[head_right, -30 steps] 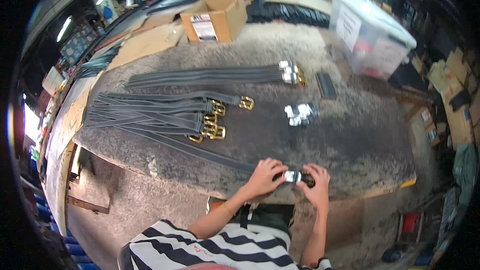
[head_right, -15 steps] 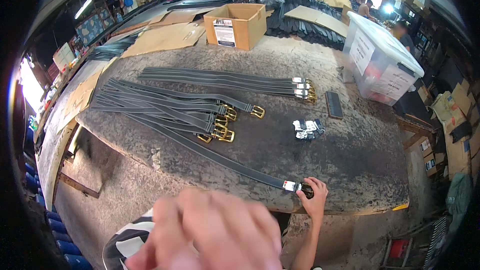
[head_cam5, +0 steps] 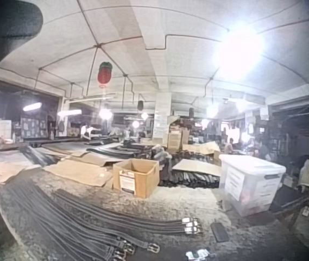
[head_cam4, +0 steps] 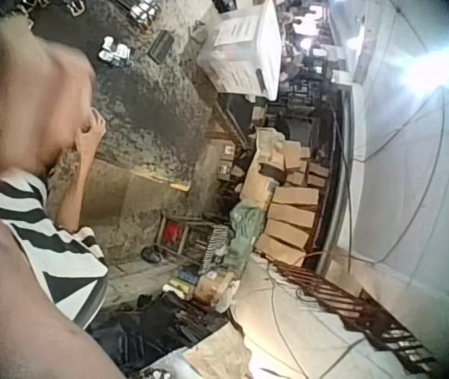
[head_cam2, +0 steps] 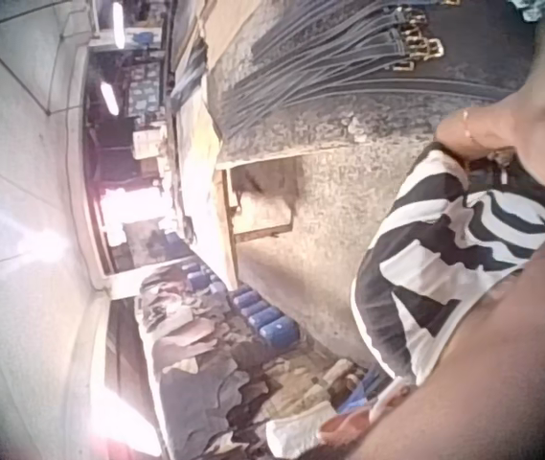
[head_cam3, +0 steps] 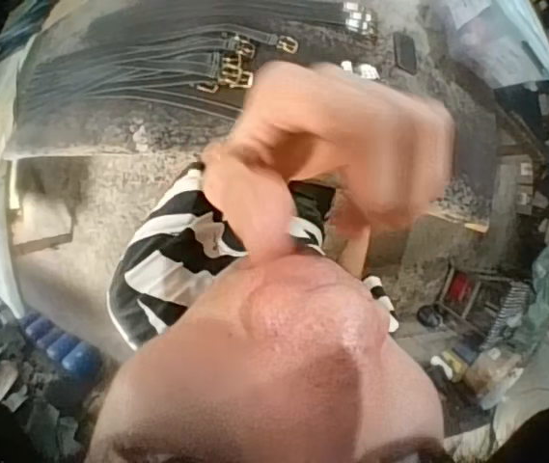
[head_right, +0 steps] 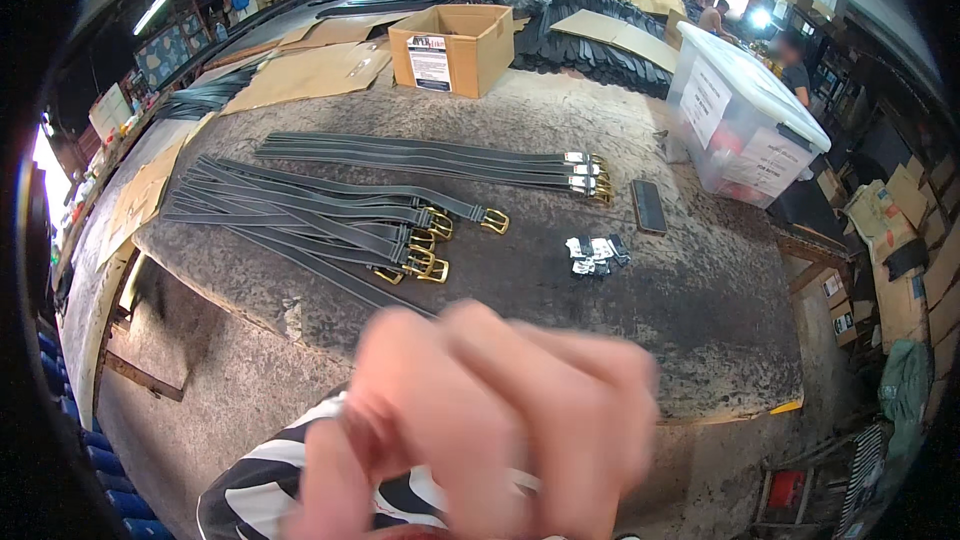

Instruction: Assembling leather belts by attaching buckles and tags.

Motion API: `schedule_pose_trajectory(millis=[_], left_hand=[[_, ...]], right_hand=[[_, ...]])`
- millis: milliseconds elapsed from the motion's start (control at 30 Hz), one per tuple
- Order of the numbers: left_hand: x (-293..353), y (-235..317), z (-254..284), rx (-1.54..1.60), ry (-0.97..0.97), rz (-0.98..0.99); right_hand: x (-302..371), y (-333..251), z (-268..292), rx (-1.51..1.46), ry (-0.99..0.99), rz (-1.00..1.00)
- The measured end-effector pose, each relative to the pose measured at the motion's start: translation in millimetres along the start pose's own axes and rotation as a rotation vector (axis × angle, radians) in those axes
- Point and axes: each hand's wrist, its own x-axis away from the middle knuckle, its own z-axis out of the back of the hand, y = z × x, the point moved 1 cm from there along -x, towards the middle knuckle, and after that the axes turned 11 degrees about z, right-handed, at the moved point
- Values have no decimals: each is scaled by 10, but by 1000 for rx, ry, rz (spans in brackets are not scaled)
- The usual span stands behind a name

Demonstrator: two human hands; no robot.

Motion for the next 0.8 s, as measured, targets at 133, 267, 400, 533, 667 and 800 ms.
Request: schedule_pose_trajectory(millis=[133,267,400,533,667,800], left_hand=[[-140,2,87,160,-401,494],[-42,-147,11,666,-872,696],[-257,20,258,128,-825,865],[252,-342,911,-212,-191,1082],[1457,-1009,1579,-592,194,1283],[2407,-1397,1510,-1140,239,1204]], right_hand=[[-47,-287,153,-96,26,72],[-135,-713,366,-151,39,-50],[-179,-809,562,-115,33,25],[-182,-767,514,-89,88,35],[-183,-763,465,-87,63,16],[-175,-778,443,-77,55,-25]])
